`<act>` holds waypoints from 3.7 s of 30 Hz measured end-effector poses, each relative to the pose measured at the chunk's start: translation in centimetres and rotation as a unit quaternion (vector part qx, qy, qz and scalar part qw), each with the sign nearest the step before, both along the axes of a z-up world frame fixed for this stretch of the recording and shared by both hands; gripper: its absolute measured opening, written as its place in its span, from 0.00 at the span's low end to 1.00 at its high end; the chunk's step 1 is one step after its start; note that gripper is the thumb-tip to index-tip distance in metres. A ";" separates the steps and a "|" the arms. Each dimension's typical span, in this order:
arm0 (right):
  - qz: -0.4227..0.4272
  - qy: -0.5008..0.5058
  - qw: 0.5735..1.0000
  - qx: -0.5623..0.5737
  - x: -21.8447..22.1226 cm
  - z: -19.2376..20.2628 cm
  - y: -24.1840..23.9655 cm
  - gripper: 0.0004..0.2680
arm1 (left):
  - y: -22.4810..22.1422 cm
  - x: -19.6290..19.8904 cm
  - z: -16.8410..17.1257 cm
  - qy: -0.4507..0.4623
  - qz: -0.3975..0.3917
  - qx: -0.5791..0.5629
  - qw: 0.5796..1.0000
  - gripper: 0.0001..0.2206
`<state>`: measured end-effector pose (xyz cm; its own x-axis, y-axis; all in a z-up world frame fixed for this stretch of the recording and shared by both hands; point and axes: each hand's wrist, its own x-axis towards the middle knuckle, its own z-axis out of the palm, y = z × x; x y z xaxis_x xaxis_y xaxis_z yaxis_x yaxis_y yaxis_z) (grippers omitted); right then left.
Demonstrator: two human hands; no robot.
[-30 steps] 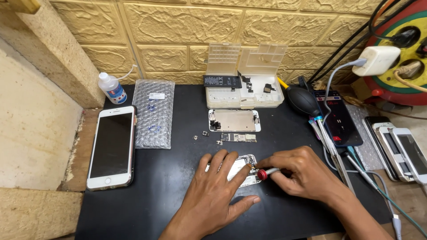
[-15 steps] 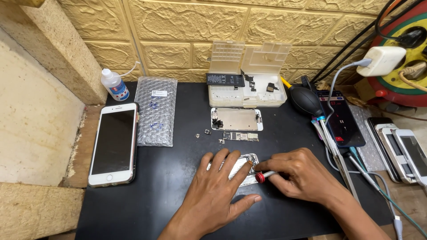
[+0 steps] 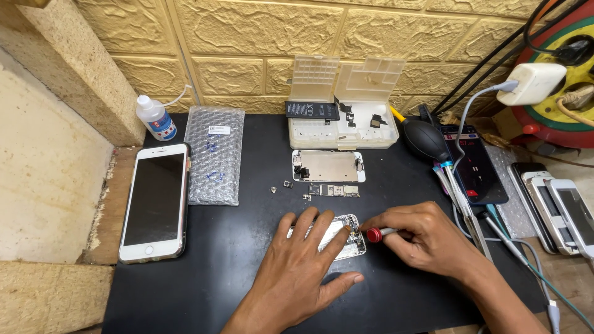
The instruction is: Technician preparing a mobile phone for reassembly by installing the motherboard and securing it with screws.
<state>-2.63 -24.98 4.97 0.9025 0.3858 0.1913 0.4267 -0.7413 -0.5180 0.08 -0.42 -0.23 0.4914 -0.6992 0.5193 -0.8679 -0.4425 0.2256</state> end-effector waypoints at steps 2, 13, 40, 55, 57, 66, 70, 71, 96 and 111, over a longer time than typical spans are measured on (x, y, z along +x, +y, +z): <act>-0.001 0.001 1.000 -0.007 0.0 -0.2 -0.1 0.12 | -0.1 0.0 -0.1 -0.009 0.002 0.003 1.000 0.28; 0.036 -0.040 0.996 -0.069 -0.1 -0.1 0.5 0.11 | -0.3 0.1 -0.3 -0.038 0.007 0.014 0.999 0.30; 0.022 -0.081 0.975 -0.207 -0.9 -0.8 0.4 0.04 | -0.4 -0.5 0.0 -0.032 0.008 0.011 0.999 0.30; -0.290 0.146 0.945 -0.039 -0.1 1.3 -6.2 0.10 | 1.6 -1.2 -0.4 0.002 0.023 0.041 0.999 0.29; -0.320 0.149 0.927 -0.125 0.3 -0.2 -6.8 0.09 | 2.5 -1.4 -1.1 0.036 0.064 0.017 0.997 0.28; -0.410 0.223 0.849 -0.248 -0.2 1.9 -5.0 0.06 | 3.6 -2.2 -1.5 0.141 0.101 -0.038 0.984 0.30; -0.412 0.217 0.848 -0.251 -0.5 2.2 -5.0 0.07 | 3.9 -2.3 -1.5 0.163 0.130 -0.038 0.977 0.35; -0.413 0.219 0.848 -0.249 -0.5 2.5 -4.8 0.06 | 4.0 -2.3 -1.5 0.173 0.141 -0.047 0.974 0.36; -0.070 0.154 0.980 -0.101 -1.0 0.9 1.3 0.26 | 4.7 -2.4 -2.0 0.267 0.194 -0.110 0.937 0.28; 0.046 0.002 0.999 -0.007 -1.0 0.7 1.0 0.21 | 4.3 -2.5 1.1 0.415 0.159 -0.244 0.862 0.21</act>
<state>-3.64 -24.02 5.69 0.8640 0.4692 0.1824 0.4913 -0.7069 -0.5088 -2.45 3.88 0.86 0.9618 -0.2584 0.0905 -0.1704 -0.3059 0.9367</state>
